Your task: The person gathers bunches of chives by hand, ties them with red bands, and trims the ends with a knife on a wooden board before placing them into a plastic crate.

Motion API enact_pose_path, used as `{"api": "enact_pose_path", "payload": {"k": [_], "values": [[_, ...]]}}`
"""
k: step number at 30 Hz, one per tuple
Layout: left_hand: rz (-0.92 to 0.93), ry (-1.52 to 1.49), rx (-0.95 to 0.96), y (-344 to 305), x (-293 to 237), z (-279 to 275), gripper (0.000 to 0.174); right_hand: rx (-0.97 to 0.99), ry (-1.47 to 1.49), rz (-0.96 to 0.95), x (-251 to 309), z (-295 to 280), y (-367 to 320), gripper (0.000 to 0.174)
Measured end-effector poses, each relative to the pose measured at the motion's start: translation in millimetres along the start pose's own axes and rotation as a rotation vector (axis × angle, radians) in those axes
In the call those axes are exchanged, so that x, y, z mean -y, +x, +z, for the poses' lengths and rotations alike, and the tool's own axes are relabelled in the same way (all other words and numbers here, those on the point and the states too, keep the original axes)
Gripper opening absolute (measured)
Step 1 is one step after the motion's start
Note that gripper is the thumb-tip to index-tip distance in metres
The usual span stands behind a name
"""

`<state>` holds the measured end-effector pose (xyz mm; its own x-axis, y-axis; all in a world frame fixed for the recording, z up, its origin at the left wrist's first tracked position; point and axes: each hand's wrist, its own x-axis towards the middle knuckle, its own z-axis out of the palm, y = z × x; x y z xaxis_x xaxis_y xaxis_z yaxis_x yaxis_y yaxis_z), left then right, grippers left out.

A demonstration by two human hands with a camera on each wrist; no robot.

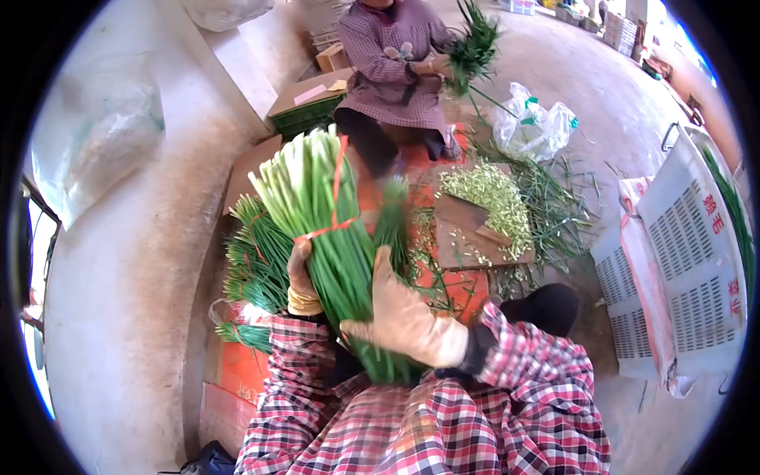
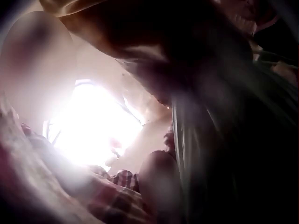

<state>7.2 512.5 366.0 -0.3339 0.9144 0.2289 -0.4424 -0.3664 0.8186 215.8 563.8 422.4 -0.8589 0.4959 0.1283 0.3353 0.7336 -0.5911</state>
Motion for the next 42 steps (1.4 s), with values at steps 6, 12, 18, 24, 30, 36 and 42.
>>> {"api": "enact_pose_path", "payload": {"k": [6,12,18,24,30,36,42], "values": [[-0.125,-0.57,0.51,-16,8,-42,0.089,0.173,0.643,-0.249,-6,-68,-23,0.034],[-0.106,-0.624,0.569,-25,4,-12,0.069,-0.552,0.298,-0.544,7,-89,5,0.027],[-0.064,-0.443,0.425,-14,27,-2,0.069,-0.465,-0.14,-0.789,50,-80,25,0.057],[-0.027,-0.427,0.398,-22,31,6,0.067,-0.596,0.442,-0.812,22,-85,43,0.063],[0.14,-0.465,0.611,-23,40,-23,0.065,0.334,0.288,-0.123,-29,-32,5,0.104],[-0.268,-0.598,0.428,-40,24,-11,0.093,0.51,0.956,-0.089,-53,59,-9,0.117],[-0.018,-0.256,-0.002,-81,12,28,0.119,0.469,0.542,0.053,-35,39,-24,0.113]]}}
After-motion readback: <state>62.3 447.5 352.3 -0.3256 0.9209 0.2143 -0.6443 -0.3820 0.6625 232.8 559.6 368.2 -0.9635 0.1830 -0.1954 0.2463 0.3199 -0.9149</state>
